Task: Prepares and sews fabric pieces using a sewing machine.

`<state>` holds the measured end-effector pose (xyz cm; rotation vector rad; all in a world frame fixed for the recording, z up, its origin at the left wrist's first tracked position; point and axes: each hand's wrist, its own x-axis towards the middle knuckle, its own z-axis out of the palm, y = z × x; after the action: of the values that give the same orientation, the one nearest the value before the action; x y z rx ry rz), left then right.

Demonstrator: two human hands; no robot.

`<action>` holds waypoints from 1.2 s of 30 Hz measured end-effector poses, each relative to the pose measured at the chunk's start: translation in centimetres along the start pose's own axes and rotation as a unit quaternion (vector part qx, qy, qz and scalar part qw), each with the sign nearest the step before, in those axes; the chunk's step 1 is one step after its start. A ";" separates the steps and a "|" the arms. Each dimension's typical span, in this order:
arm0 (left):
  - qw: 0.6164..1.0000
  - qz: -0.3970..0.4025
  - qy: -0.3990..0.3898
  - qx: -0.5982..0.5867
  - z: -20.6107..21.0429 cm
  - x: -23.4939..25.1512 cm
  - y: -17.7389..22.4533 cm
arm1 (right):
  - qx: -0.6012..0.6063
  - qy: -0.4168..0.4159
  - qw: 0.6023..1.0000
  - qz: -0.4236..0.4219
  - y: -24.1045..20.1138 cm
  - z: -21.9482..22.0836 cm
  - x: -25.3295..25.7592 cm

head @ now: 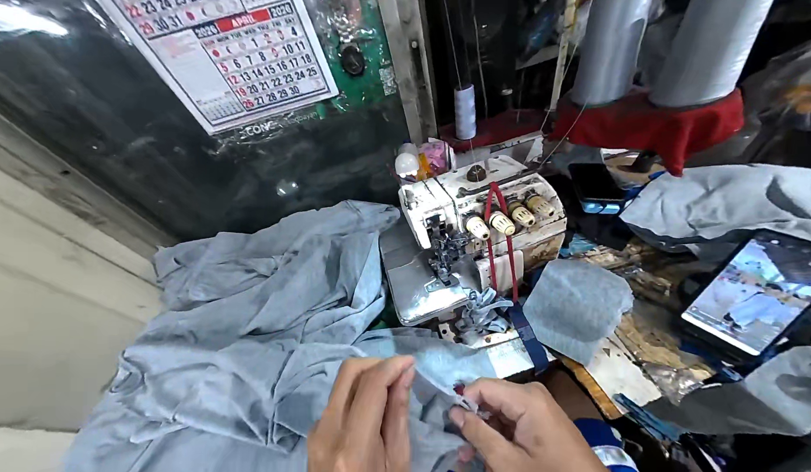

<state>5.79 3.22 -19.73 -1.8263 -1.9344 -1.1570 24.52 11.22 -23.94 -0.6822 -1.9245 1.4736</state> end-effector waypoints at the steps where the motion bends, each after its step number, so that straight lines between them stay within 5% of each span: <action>1: 0.998 0.011 -0.028 0.052 0.3 0.7 -0.7 | -0.003 0.003 0.999 0.035 0.7 0.2 0.5; 5: 0.977 -0.006 -0.131 0.171 6.7 0.6 -5.4 | -0.074 0.040 0.987 0.136 5.4 1.4 2.4; 12: 0.985 0.007 -0.115 0.128 7.3 -0.9 -5.3 | -0.108 0.049 0.991 0.068 6.6 1.0 2.1; 18: 0.987 0.011 -0.159 -0.019 3.7 1.4 1.7 | -0.233 -0.182 0.951 0.095 2.2 -7.2 -3.0; 20: 0.982 0.030 -0.187 -0.030 5.7 1.6 2.9 | -0.303 -0.131 0.940 0.082 0.8 -10.8 -2.8; 24: 0.979 0.043 -0.194 -0.033 7.8 1.9 3.1 | -0.417 0.173 0.892 0.014 -0.6 -15.8 3.4; 28: 0.975 0.028 -0.217 -0.042 6.8 1.3 3.0 | -0.422 0.132 0.890 0.108 -0.3 -18.0 7.4; 36: 0.946 -0.017 -0.285 -0.152 8.4 2.3 4.0 | -0.335 0.073 0.938 0.044 1.0 -19.9 5.5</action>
<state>11.87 10.22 -22.28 -2.5265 -2.1719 -1.0630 35.41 28.41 -20.21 -1.1484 -2.2980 0.7539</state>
